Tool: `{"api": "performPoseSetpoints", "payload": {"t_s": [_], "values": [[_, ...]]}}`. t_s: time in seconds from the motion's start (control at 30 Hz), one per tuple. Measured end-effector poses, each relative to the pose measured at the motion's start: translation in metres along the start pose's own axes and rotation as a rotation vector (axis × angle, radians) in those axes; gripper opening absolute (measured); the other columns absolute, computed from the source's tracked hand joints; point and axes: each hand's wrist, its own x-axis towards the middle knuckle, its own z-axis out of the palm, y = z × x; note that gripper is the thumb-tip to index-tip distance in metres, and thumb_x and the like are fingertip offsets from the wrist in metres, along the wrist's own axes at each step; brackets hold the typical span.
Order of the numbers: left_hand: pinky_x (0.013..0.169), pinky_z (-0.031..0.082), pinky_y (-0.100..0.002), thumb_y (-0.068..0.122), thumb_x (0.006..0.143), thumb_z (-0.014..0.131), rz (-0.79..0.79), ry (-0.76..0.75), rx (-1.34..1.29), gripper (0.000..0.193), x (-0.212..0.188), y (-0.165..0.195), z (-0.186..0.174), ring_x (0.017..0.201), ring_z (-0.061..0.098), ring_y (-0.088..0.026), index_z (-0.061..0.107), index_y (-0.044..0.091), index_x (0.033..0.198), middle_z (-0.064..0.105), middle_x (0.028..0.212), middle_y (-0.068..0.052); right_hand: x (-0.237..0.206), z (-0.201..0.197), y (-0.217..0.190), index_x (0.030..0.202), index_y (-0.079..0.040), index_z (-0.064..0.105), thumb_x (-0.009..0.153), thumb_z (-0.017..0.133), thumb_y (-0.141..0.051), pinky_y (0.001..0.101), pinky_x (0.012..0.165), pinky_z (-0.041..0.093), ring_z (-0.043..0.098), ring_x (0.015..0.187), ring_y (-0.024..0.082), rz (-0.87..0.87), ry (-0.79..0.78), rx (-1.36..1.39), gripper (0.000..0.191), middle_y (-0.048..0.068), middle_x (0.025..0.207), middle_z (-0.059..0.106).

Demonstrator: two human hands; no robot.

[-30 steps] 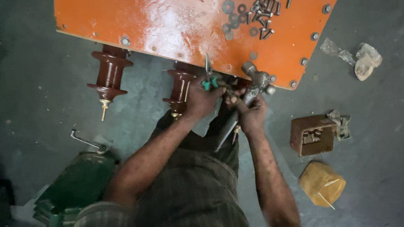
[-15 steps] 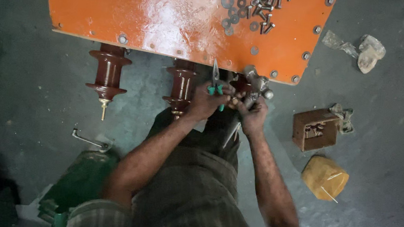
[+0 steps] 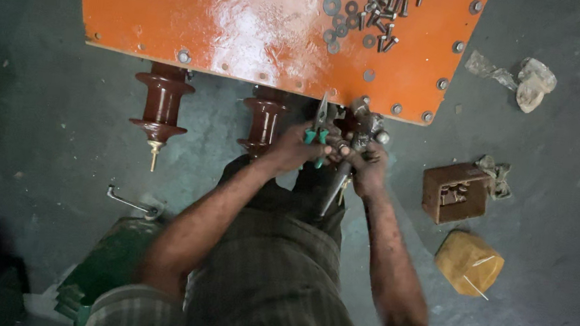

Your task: The person gathers bolts and washers from a cloth bag on the floor and spreads them on an orange plate fitted with ceramic bushings. They then use a hammer and pliers to fit and secure hardware onto the bushing terminals of the assembly, working on the components one at a time.

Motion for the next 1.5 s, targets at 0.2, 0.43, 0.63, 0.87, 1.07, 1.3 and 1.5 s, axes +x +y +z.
{"api": "performPoseSetpoints", "payload": {"t_s": [0.2, 0.43, 0.63, 0.87, 1.07, 1.3, 1.5], "values": [[0.078, 0.065, -0.035, 0.015, 0.09, 0.073, -0.186, 0.113, -0.07, 0.038, -0.019, 0.015, 0.001, 0.093, 0.072, -0.015, 0.063, 0.008, 0.126, 0.071, 0.109, -0.001, -0.002, 0.004, -0.019, 0.109, 0.002, 0.064, 0.092, 0.071, 0.005, 0.0451, 0.078, 0.064, 0.072, 0.081, 0.026, 0.102, -0.106, 0.271, 0.019, 0.018, 0.099, 0.073], [0.068, 0.056, -0.032, 0.027, 0.09, 0.078, -0.219, -0.005, 0.512, 0.032, -0.03, 0.022, -0.005, 0.079, 0.066, -0.011, 0.071, 0.006, 0.114, 0.072, 0.088, 0.0, 0.008, 0.017, -0.041, 0.111, 0.001, 0.065, 0.093, 0.072, 0.003, 0.0443, 0.082, 0.065, 0.066, 0.078, 0.018, 0.015, -0.065, 0.237, 0.019, 0.015, 0.102, 0.07], [0.065, 0.056, -0.038, 0.034, 0.09, 0.074, -0.231, -0.039, 0.802, 0.03, -0.02, 0.024, -0.009, 0.069, 0.069, -0.018, 0.07, 0.005, 0.099, 0.072, 0.077, -0.008, 0.015, 0.024, -0.045, 0.11, 0.001, 0.065, 0.093, 0.071, 0.006, 0.0437, 0.084, 0.065, 0.066, 0.077, 0.018, -0.014, -0.077, 0.17, 0.019, 0.017, 0.103, 0.072], [0.07, 0.055, -0.041, 0.03, 0.086, 0.077, -0.172, -0.128, 0.964, 0.029, -0.007, 0.025, -0.017, 0.072, 0.07, -0.022, 0.069, 0.005, 0.099, 0.073, 0.076, -0.011, 0.024, 0.024, -0.048, 0.112, 0.001, 0.065, 0.094, 0.069, 0.006, 0.0375, 0.077, 0.061, 0.071, 0.08, 0.022, -0.036, -0.089, 0.125, 0.019, 0.016, 0.096, 0.072], [0.075, 0.055, -0.043, 0.03, 0.087, 0.077, -0.16, -0.139, 0.918, 0.03, 0.012, 0.018, -0.02, 0.079, 0.071, -0.026, 0.069, 0.005, 0.1, 0.073, 0.083, -0.014, 0.048, 0.007, -0.036, 0.112, 0.002, 0.065, 0.093, 0.071, 0.003, 0.0331, 0.072, 0.062, 0.072, 0.078, 0.02, 0.0, -0.002, -0.046, 0.019, 0.011, 0.092, 0.071], [0.08, 0.054, -0.045, 0.03, 0.085, 0.079, -0.025, -0.083, 1.005, 0.037, 0.031, -0.007, -0.03, 0.089, 0.069, -0.032, 0.07, 0.003, 0.108, 0.073, 0.095, -0.02, 0.077, -0.013, -0.025, 0.111, 0.0, 0.069, 0.094, 0.073, -0.001, 0.0273, 0.067, 0.052, 0.064, 0.078, 0.012, -0.039, -0.145, -0.266, 0.018, 0.004, 0.092, 0.07], [0.086, 0.054, -0.048, 0.027, 0.084, 0.081, 0.359, 0.065, 1.144, 0.045, 0.052, -0.02, -0.048, 0.097, 0.067, -0.037, 0.069, -0.002, 0.117, 0.073, 0.103, -0.023, 0.098, -0.001, -0.016, 0.1, 0.004, 0.067, 0.095, 0.085, -0.006, 0.0308, 0.07, 0.056, 0.063, 0.08, 0.012, -0.076, -0.015, -0.654, 0.021, 0.007, 0.087, 0.068]]}}
